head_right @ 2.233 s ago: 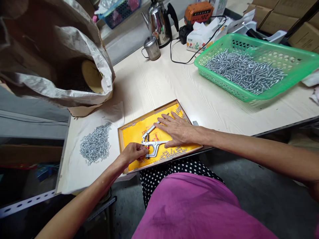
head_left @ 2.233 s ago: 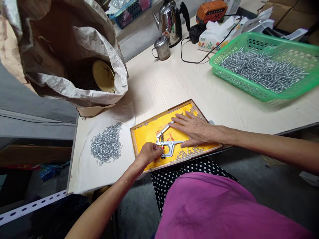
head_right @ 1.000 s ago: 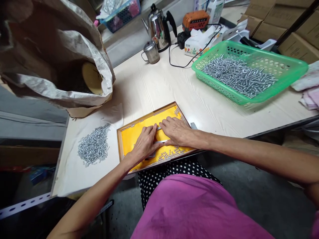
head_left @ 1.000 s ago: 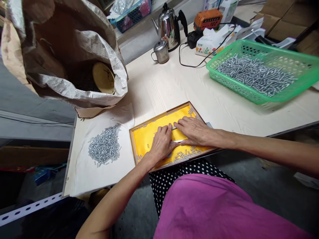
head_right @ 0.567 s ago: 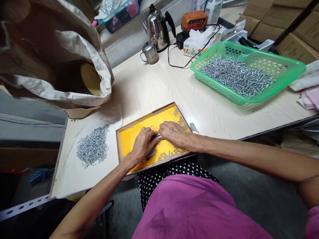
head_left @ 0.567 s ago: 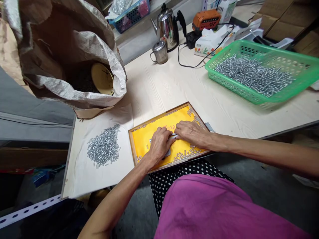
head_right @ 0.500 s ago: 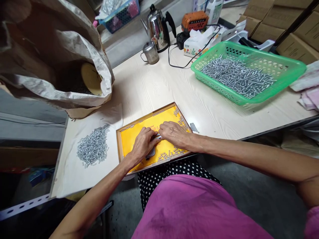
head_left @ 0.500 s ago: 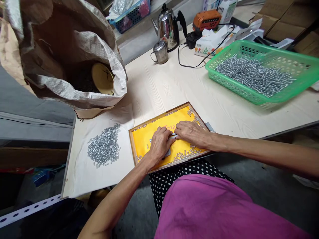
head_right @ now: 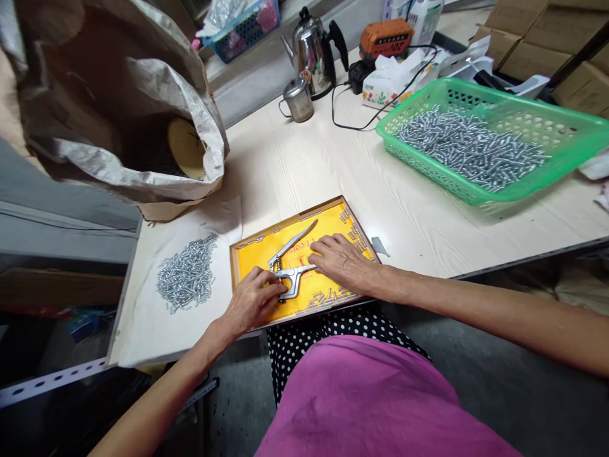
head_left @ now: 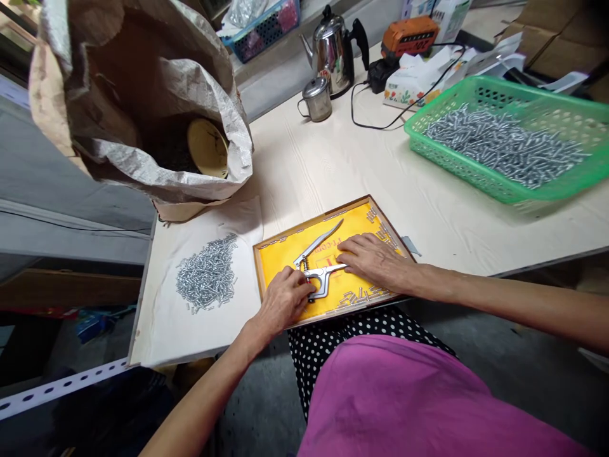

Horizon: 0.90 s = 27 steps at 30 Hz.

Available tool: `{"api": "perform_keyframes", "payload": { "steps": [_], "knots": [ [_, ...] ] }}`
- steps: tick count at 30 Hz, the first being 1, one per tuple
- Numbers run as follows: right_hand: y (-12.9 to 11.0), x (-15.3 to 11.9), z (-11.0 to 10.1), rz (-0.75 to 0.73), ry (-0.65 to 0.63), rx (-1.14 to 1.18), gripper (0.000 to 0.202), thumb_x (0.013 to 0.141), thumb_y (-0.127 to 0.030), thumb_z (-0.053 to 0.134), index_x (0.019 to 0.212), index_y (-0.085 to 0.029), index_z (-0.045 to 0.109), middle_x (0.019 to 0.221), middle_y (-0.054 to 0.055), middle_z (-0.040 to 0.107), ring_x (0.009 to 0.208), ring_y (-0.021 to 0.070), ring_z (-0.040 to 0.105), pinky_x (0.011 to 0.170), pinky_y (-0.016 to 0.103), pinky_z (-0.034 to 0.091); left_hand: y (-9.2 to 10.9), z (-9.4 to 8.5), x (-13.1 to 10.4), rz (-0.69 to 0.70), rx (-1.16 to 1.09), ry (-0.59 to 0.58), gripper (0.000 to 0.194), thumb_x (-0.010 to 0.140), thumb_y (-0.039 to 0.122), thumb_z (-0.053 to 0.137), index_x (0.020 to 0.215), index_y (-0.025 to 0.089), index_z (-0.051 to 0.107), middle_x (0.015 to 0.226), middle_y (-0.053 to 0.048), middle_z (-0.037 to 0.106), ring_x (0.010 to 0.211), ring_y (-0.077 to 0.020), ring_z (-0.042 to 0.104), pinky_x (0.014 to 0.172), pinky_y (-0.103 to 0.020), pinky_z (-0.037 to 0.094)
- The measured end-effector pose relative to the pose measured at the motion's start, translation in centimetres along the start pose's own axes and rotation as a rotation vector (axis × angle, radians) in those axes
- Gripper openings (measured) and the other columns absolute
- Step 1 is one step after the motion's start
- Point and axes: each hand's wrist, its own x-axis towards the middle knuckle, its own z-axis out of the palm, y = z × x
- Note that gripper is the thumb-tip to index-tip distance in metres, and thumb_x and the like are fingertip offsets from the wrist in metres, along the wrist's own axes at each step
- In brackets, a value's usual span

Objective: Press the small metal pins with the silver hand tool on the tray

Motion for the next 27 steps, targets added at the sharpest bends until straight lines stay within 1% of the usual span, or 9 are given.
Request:
{"api": "perform_keyframes", "payload": {
  "steps": [4, 7, 12, 14, 17, 20, 22, 24, 27],
  "knots": [
    [-0.1, -0.2, 0.8, -0.03, 0.085, -0.026, 0.01, 0.096, -0.022, 0.058, 0.099, -0.019, 0.067, 0.112, 0.011, 0.068, 0.102, 0.0264, 0.057, 0.084, 0.039, 0.043, -0.4, 0.1, -0.8, 0.13, 0.214, -0.129, 0.022, 0.103, 0.023, 0.048, 0.115, 0.021, 0.066, 0.101, -0.007, 0.067, 0.088, -0.0206, 0.053, 0.075, -0.034, 0.044],
    [0.1, -0.3, 1.4, -0.073, 0.141, -0.032, 0.014, 0.097, -0.017, 0.054, 0.103, -0.018, 0.066, 0.114, 0.012, 0.067, 0.103, 0.0258, 0.056, 0.086, 0.039, 0.042, -0.4, 0.0, -0.7, 0.251, 0.294, -0.194, 0.023, 0.105, 0.022, 0.043, 0.113, 0.016, 0.064, 0.098, -0.007, 0.066, 0.089, -0.0199, 0.054, 0.075, -0.034, 0.043],
    [0.2, -0.1, 1.4, -0.102, 0.174, -0.039, 0.024, 0.096, -0.009, 0.045, 0.107, -0.019, 0.064, 0.111, 0.01, 0.066, 0.1, 0.024, 0.056, 0.087, 0.037, 0.042, -0.4, -0.4, -1.3, 0.415, 0.288, -0.191, 0.026, 0.106, 0.019, 0.038, 0.104, 0.012, 0.063, 0.092, -0.007, 0.064, 0.084, -0.0183, 0.055, 0.072, -0.034, 0.041],
    [0.1, 0.1, 1.1, -0.099, 0.167, -0.022, 0.024, 0.096, -0.008, 0.044, 0.105, -0.02, 0.064, 0.108, 0.01, 0.066, 0.096, 0.0233, 0.056, 0.085, 0.036, 0.042, -0.4, -0.7, -2.2, 0.423, 0.275, -0.179, 0.024, 0.105, 0.019, 0.04, 0.103, 0.012, 0.063, 0.091, -0.007, 0.064, 0.083, -0.0178, 0.055, 0.072, -0.033, 0.041],
    [-0.2, 0.2, 0.8, -0.072, 0.138, 0.02, 0.021, 0.096, -0.01, 0.045, 0.098, -0.02, 0.063, 0.095, 0.008, 0.065, 0.086, 0.0224, 0.054, 0.077, 0.035, 0.041, -0.5, -1.1, -4.2, 0.394, 0.257, -0.14, 0.018, 0.103, 0.016, 0.045, 0.106, 0.011, 0.062, 0.088, -0.007, 0.064, 0.08, -0.0173, 0.055, 0.071, -0.032, 0.042],
    [-0.4, 0.1, 0.8, -0.03, 0.123, 0.017, 0.019, 0.096, -0.013, 0.046, 0.093, -0.021, 0.063, 0.083, 0.006, 0.061, 0.08, 0.0233, 0.051, 0.072, 0.036, 0.037, -1.7, -1.5, -6.0, 0.298, 0.251, -0.101, 0.021, 0.102, 0.016, 0.048, 0.119, 0.01, 0.059, 0.091, -0.007, 0.066, 0.08, -0.0178, 0.057, 0.07, -0.032, 0.043],
    [-0.5, 0.0, 0.9, -0.015, 0.135, 0.012, 0.02, 0.096, -0.014, 0.046, 0.092, -0.021, 0.064, 0.082, 0.006, 0.06, 0.079, 0.0239, 0.051, 0.072, 0.037, 0.035, -3.5, -1.6, -6.6, 0.157, 0.266, -0.031, 0.023, 0.103, 0.022, 0.048, 0.121, 0.013, 0.059, 0.091, -0.007, 0.066, 0.08, -0.0183, 0.057, 0.069, -0.032, 0.044],
    [-0.5, -0.1, 1.0, -0.012, 0.143, 0.026, 0.02, 0.096, -0.014, 0.046, 0.093, -0.021, 0.064, 0.082, 0.006, 0.06, 0.079, 0.0236, 0.052, 0.073, 0.037, 0.035, -6.2, -1.7, -6.6, -0.072, 0.316, 0.077, 0.022, 0.104, 0.027, 0.046, 0.113, 0.017, 0.064, 0.09, -0.007, 0.066, 0.081, -0.0196, 0.057, 0.068, -0.032, 0.044],
    [-0.4, -0.2, 1.2, -0.016, 0.138, 0.056, 0.02, 0.097, -0.013, 0.045, 0.095, -0.021, 0.064, 0.084, 0.005, 0.06, 0.079, 0.0226, 0.053, 0.075, 0.037, 0.035, -11.0, -2.1, -5.3, -0.524, 0.414, 0.164, 0.025, 0.103, 0.021, 0.043, 0.104, 0.016, 0.068, 0.096, -0.011, 0.067, 0.09, -0.0238, 0.057, 0.072, -0.033, 0.045]
  ]
}}
